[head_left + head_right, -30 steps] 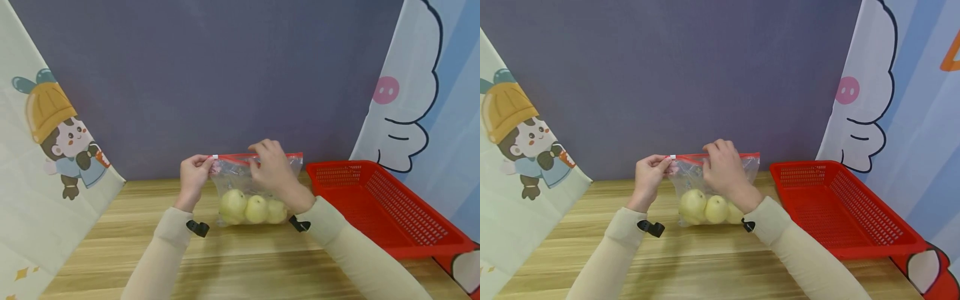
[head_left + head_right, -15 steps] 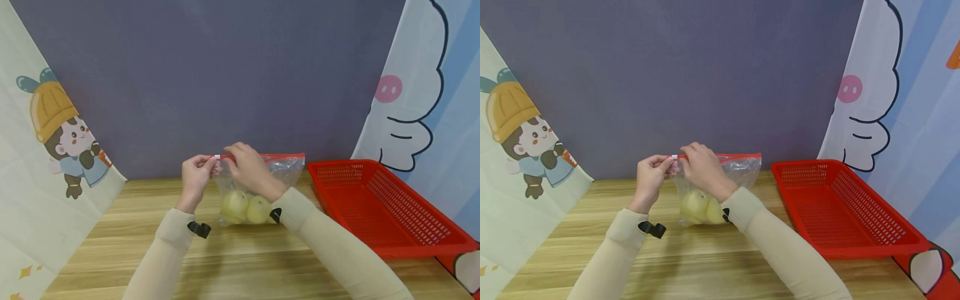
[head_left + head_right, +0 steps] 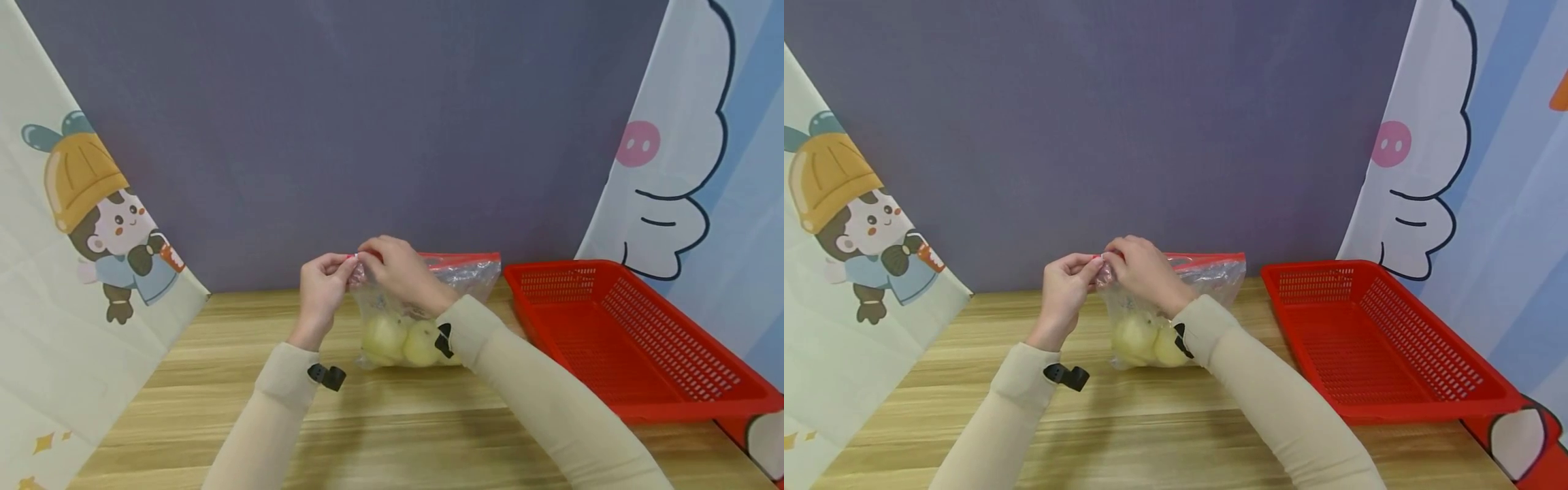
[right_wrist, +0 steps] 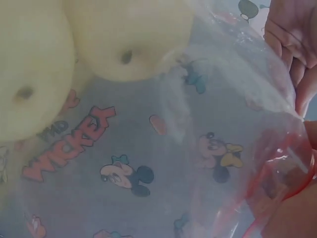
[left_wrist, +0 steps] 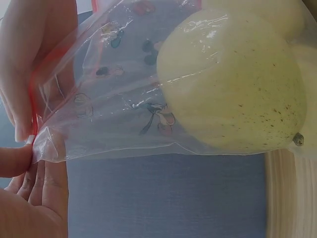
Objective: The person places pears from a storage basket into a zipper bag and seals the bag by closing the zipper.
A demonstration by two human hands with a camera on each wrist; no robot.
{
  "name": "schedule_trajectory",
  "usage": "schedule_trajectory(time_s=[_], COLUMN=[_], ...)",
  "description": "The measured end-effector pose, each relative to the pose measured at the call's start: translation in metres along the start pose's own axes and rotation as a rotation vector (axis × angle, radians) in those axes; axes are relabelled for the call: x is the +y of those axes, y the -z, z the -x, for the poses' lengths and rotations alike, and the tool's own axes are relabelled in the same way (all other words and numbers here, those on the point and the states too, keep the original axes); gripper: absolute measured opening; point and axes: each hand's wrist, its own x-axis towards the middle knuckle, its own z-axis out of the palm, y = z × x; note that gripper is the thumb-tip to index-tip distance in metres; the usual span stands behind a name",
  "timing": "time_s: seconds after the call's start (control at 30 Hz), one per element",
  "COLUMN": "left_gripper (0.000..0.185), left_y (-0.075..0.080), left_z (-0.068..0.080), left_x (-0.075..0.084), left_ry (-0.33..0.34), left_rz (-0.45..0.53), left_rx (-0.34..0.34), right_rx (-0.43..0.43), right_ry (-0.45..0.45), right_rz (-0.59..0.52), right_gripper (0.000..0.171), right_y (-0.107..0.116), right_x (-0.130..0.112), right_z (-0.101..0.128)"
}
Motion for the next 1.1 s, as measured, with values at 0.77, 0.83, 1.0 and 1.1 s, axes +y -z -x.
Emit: schedule_trajectory(time_s=[0.77,0.83,1.0,1.1], left_gripper=[0.014,0.014,0.014,0.014], left_y=[-0.004,-0.0035,-0.0025,-0.0026], left_z=[0.0031,0.0037,0.0056,0.0056], left_x=[0.0015,0.0009,0.0003,-0.0005], left_ry=[-0.045,-0.048,-0.053,-0.055], left_rz=[-0.056,-0.056,-0.08,-0.074], left_rx=[0.0,-0.003,0.001,0.006], right_rx=[-0.047,-0.051,-0.052,-0.042], right_ry=[-0.048,-0.046,-0.037,-0.033], right_rz=[0.008,0.023,0.089,0.116], right_gripper=[0.016,0.016,0.015,0.014], right_y=[0.0034,0.0043,0.0054,0.0052], right_x=[0.0008,0.0001,0.0013,0.0049], right_z=[-0.0038,-0.0032,-0.0019,-0.001])
